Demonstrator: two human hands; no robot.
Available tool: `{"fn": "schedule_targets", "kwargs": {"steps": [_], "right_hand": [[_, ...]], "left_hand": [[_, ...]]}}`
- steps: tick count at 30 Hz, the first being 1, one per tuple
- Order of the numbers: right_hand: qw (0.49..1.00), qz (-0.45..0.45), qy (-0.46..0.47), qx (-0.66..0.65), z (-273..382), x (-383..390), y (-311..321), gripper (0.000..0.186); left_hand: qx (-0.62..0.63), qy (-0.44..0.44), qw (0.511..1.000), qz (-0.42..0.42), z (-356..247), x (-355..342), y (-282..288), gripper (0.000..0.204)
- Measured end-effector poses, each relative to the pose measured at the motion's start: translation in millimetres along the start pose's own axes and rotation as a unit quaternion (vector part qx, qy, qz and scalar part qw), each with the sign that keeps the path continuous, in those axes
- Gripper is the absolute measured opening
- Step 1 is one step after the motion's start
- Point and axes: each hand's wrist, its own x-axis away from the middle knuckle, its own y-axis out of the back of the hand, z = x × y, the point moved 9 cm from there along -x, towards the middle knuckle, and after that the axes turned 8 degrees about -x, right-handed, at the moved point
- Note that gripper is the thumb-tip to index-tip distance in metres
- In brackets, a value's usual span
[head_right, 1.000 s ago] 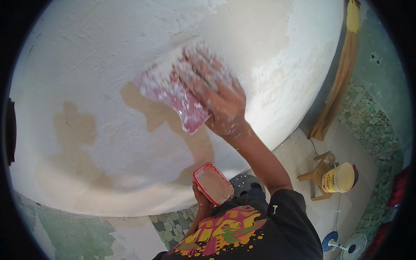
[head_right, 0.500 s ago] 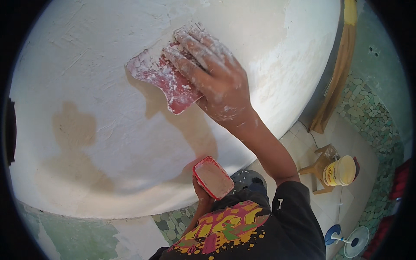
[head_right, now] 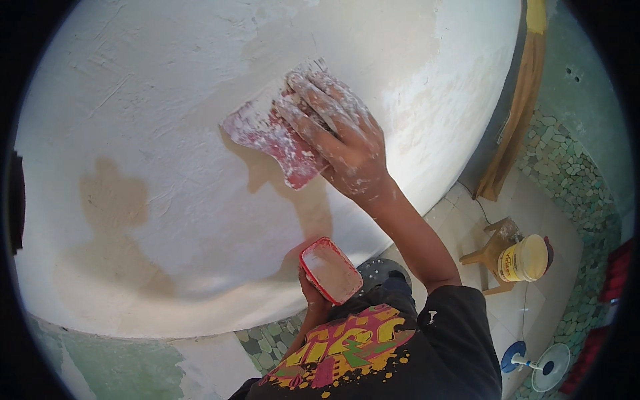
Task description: Applying wall putty or plaster to a wall surface using a putty knife and a plastic container.
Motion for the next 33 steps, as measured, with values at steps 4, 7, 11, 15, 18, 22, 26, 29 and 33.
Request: {"fn": "schedule_targets", "kwargs": {"steps": [4, 7, 11, 15, 18, 22, 26, 29, 33], "right_hand": [[0.997, -0.054, 0.043, 0.026, -0.2, -26.4, 25.0, 0.038], [0.997, -0.054, 0.044, 0.030, -12.0, -39.5, 17.2, 0.040], [0.999, 0.026, -0.036, 0.022, 13.1, -19.7, 0.1, 0.044], [0.992, 0.090, -0.093, 0.007, 13.4, -9.1, 12.5, 0.046], [0.996, 0.057, -0.036, 0.063, -3.5, -52.0, 35.7, 0.037], [0.993, 0.022, 0.002, 0.114, -43.4, -68.2, 36.4, 0.042], [0.993, 0.051, -0.020, 0.100, -41.5, -31.7, 33.3, 0.046], [0.978, 0.169, -0.088, 0.084, -35.1, -6.2, 34.4, 0.046], [0.987, 0.123, -0.049, 0.094, -53.5, -33.0, 62.9, 0.038]], "left_hand": [[-0.027, -0.013, 0.999, -0.012, -6.7, 3.9, -7.1, 0.070], [-0.020, -0.010, 1.000, 0.003, -1.4, 0.6, -8.6, 0.071], [0.033, 0.006, 0.999, -0.007, 11.5, -6.0, 5.3, 0.069], [0.009, -0.009, 1.000, 0.000, -3.9, -14.8, -5.5, 0.071], [0.005, -0.014, 1.000, -0.021, -3.4, -29.0, 2.9, 0.071], [0.003, 0.004, 1.000, -0.006, 4.6, -37.7, -3.8, 0.071], [0.002, 0.024, 0.999, -0.025, 15.0, -32.3, 0.3, 0.071], [-0.025, 0.014, 0.999, -0.030, 12.7, -25.0, -6.5, 0.072], [-0.040, 0.008, 0.999, -0.024, 19.0, -21.6, -15.3, 0.072]]}}
